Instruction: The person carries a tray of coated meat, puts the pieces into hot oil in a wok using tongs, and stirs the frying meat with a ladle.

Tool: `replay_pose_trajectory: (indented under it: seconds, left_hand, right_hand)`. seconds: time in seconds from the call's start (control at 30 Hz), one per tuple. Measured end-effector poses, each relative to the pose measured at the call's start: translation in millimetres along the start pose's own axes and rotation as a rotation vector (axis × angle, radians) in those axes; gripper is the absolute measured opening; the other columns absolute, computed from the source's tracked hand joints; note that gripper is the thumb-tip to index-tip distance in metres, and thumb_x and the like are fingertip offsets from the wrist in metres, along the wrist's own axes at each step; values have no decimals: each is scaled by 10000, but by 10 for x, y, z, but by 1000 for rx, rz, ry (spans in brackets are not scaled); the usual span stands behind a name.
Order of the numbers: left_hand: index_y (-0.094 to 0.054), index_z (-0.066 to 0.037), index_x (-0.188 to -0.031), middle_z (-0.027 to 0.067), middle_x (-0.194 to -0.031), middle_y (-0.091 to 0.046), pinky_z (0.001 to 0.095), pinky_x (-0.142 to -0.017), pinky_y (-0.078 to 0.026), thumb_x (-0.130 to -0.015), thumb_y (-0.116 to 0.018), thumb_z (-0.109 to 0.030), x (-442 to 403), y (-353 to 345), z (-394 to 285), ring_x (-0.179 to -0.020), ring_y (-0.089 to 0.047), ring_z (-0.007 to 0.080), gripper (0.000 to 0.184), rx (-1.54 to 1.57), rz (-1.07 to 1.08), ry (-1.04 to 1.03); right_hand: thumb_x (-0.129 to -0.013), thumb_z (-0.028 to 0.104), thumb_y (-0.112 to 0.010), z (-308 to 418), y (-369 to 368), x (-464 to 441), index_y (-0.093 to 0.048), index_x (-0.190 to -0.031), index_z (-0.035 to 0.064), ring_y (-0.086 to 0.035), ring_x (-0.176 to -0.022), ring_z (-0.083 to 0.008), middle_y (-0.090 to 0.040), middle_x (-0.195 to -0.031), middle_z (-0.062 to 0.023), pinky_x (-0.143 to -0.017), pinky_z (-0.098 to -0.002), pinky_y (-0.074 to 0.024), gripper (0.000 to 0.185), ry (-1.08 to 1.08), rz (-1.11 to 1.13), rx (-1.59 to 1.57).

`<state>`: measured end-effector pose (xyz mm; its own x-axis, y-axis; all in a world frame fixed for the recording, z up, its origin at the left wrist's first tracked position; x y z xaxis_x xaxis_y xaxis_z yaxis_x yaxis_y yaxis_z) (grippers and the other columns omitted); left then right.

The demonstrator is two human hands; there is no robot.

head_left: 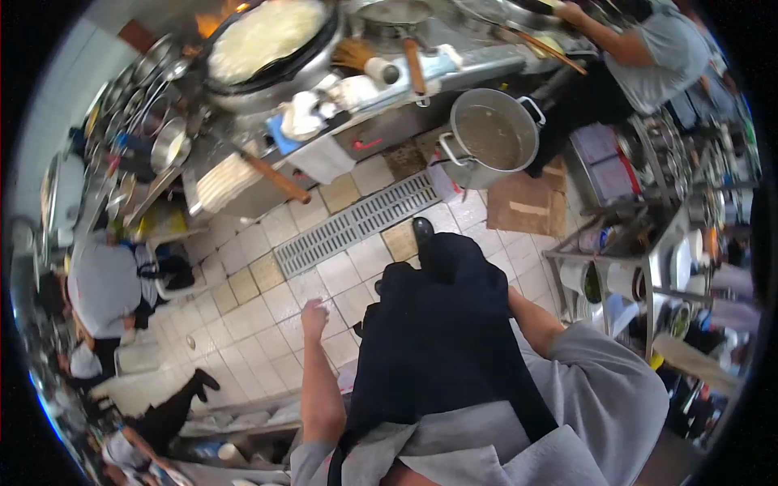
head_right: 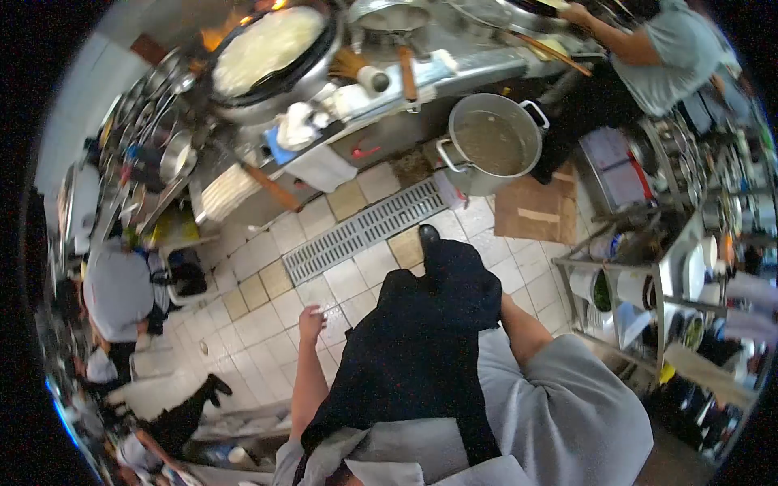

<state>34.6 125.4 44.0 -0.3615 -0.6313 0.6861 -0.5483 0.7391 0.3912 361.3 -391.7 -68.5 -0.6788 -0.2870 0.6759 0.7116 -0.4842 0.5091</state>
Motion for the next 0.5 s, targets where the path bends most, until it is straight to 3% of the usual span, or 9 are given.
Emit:
replay_pose_trajectory:
  seconds: [0.03, 0.1, 0.17, 0.27, 0.33, 0.37, 0.4, 0.43, 0.5]
  left_hand:
    - [-566, -33, -1130, 106, -824, -636, 289, -522, -530, -802, -548, -23, 20, -50, -121, -667, -644, 177, 328, -15, -17, -50]
    - [-611, -38, -1077, 89, -680, -653, 304, -478, -472, -774, -547, -64, 60, -237, -167, -511, -578, 144, 311, 67, -90, -172]
    - [-621, -32, -1087, 94, -675, -651, 290, -500, -467, -777, -556, -72, 188, -426, -69, -548, -589, 137, 319, 137, -102, -127]
    - [-645, -44, -1041, 184, -734, -671, 386, -636, -523, -751, -596, -134, 440, -631, 426, -687, -661, 317, 307, -56, -175, -64]
    - [-651, -45, -1018, 216, -782, -667, 408, -698, -520, -738, -609, -151, 748, -721, 803, -771, -654, 358, 302, -149, -127, -26]
    - [-654, -46, -1006, 232, -806, -666, 419, -728, -519, -732, -615, -159, 939, -717, 984, -813, -651, 379, 299, -186, -124, 8]
    - [-658, -50, -986, 235, -862, -666, 414, -760, -516, -728, -622, -159, 1150, -754, 1108, -856, -650, 364, 282, -170, -183, -9]
    - [-659, -50, -985, 231, -890, -666, 415, -778, -513, -727, -621, -160, 1315, -772, 1216, -875, -648, 363, 283, -199, -193, 63]
    - [-665, -48, -972, 223, -919, -665, 419, -798, -513, -715, -627, -158, 1627, -854, 1455, -898, -642, 371, 281, -229, -242, 87]
  right_hand:
    - [-791, 352, -581, 176, 33, -86, -681, -788, -13, -670, -714, -315, -670, -758, -219, -657, -421, -530, 379, 22, 8, 24]
    - [-791, 356, -578, 524, 152, -358, -683, -796, -9, -672, -730, -317, -673, -780, -222, -666, -424, -527, 380, 99, 30, 64]
    - [-792, 361, -576, 699, 281, -753, -685, -805, -4, -673, -745, -318, -675, -803, -224, -674, -427, -525, 381, 222, 32, 64]
    - [-793, 367, -573, 897, 563, -1288, -688, -818, 3, -675, -769, -320, -679, -836, -228, -687, -432, -520, 383, 346, 18, 129]
    - [-787, 345, -579, 1876, 880, -758, -679, -827, -2, -664, -827, -350, -671, -890, -238, -725, -448, -502, 363, 313, 30, 406]
    - [-798, 295, -562, 1384, 889, -1339, -668, -811, -2, -652, -817, -375, -659, -846, -239, -722, -450, -496, 315, 445, 16, 613]
    - [-821, 246, -523, 1212, 965, -1648, -654, -784, -13, -645, -793, -389, -648, -834, -241, -715, -458, -491, 293, 395, 15, 911]
    - [-867, 276, -503, 1659, 1075, -1343, -651, -811, -21, -638, -788, -405, -657, -892, -229, -704, -464, -482, 336, 764, 147, 1259]
    - [-871, 274, -510, 1967, 1156, -1156, -654, -820, -21, -637, -770, -384, -658, -875, -219, -687, -453, -481, 332, 812, 244, 1284]
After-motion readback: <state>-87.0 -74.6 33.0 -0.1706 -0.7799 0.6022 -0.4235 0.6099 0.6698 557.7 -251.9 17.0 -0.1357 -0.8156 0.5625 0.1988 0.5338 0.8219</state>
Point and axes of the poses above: each hand's wrist, its own x-axis away from the middle knuckle, its own y-axis out of the back of the hand, z = x × y, the point moved 2 cm from there along -x, towards the middle knuckle
